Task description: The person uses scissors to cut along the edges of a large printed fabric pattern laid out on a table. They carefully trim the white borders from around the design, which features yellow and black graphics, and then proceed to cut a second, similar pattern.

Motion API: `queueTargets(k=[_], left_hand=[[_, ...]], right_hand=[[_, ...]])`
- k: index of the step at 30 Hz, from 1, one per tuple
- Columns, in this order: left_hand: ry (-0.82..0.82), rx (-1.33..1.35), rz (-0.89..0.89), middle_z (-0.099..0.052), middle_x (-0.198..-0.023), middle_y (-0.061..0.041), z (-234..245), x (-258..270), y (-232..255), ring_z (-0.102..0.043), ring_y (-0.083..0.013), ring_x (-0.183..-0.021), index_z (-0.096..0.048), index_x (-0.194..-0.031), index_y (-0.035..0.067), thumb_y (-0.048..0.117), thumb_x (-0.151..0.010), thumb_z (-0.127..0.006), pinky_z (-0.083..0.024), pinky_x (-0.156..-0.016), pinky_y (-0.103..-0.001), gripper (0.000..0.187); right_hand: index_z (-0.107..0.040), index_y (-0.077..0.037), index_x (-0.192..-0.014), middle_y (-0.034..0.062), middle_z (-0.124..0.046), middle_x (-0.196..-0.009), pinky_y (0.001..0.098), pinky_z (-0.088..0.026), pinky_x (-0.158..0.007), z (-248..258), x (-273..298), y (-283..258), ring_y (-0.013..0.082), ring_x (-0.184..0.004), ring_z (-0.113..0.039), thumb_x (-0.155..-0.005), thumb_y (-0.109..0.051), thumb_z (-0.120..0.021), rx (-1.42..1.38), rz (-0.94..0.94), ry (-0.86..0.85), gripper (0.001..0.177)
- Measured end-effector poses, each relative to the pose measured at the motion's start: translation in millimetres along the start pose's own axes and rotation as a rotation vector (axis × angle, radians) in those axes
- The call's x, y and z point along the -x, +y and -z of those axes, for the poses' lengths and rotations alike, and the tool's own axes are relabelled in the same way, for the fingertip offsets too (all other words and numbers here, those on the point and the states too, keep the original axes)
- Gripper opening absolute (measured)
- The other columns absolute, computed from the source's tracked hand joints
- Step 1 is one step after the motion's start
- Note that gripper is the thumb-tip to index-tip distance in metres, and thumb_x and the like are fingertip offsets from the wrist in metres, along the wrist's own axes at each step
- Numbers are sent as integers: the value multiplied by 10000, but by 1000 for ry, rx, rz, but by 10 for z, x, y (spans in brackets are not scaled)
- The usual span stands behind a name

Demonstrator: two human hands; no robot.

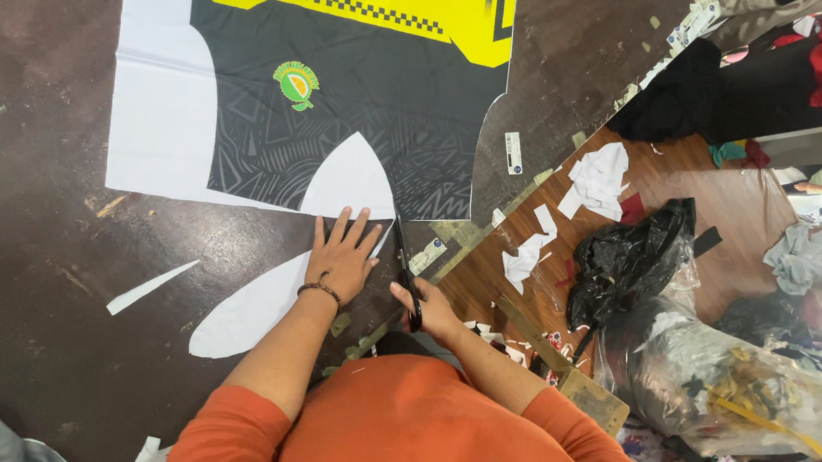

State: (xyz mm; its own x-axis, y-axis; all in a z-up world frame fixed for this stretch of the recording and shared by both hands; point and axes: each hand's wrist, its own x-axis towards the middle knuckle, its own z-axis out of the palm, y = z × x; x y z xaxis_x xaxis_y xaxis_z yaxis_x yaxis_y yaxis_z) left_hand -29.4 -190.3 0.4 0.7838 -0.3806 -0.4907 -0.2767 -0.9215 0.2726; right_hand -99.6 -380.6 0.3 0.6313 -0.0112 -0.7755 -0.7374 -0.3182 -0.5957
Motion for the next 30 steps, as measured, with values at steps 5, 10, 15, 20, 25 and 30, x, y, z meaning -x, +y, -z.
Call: queueTargets(k=[5, 10, 15, 20, 25, 30], left_hand=[[47, 30, 10, -222, -1694, -13, 41, 31, 31, -138, -284, -1574, -180, -1640, 310, 432, -1055, -447, -36, -1250, -665, 654], [91, -19, 24, -263, -1675, -11, -49, -2, 52, -171, -287, -1561, -223, -1627, 301, 444, -1050, -459, -38, -1238, -688, 639], [65, 3, 42, -260, -1673, -12, 3, -9, 81, -163, -288, -1565, -271, -1611, 301, 443, -1050, -454, -45, -1241, -686, 607], [43, 5, 62, -250, -1678, -18, 62, 6, 132, -150, -292, -1568, -286, -1607, 294, 443, -1051, -455, -47, -1240, -685, 600], [42, 16, 67, -266, -1670, -32, 70, -2, 146, -163, -300, -1563, -309, -1601, 281, 439, -1052, -466, -57, -1239, -683, 593], [40, 19, 71, -273, -1667, -39, 117, -5, 168, -167, -300, -1564, -338, -1581, 270, 428, -1054, -465, -50, -1242, -678, 565]], right_hand=[[-603, -102, -853, 140, -646, -574, 243, -454, -395, 54, -45, 29, 216, -460, -671, -883, -578, -735, 24, -32, -19, 495], [-598, -115, -856, 148, -659, -589, 247, -450, -389, 134, 16, -100, 219, -478, -682, -873, -627, -722, 18, -35, -47, 528], [-615, -122, -855, 126, -661, -597, 244, -466, -428, 133, -151, 63, 216, -491, -685, -868, -625, -730, 47, -33, -40, 516], [-620, -127, -828, 112, -663, -579, 243, -490, -443, 159, -9, -83, 209, -482, -688, -863, -613, -736, 91, -32, -44, 501], [-615, -125, -819, 104, -655, -561, 254, -512, -471, 178, 39, -194, 211, -477, -689, -862, -599, -739, 124, -37, -56, 492], [-625, -134, -836, 104, -673, -582, 251, -529, -483, 211, -104, -237, 211, -507, -708, -848, -632, -733, 108, -59, -45, 510]])
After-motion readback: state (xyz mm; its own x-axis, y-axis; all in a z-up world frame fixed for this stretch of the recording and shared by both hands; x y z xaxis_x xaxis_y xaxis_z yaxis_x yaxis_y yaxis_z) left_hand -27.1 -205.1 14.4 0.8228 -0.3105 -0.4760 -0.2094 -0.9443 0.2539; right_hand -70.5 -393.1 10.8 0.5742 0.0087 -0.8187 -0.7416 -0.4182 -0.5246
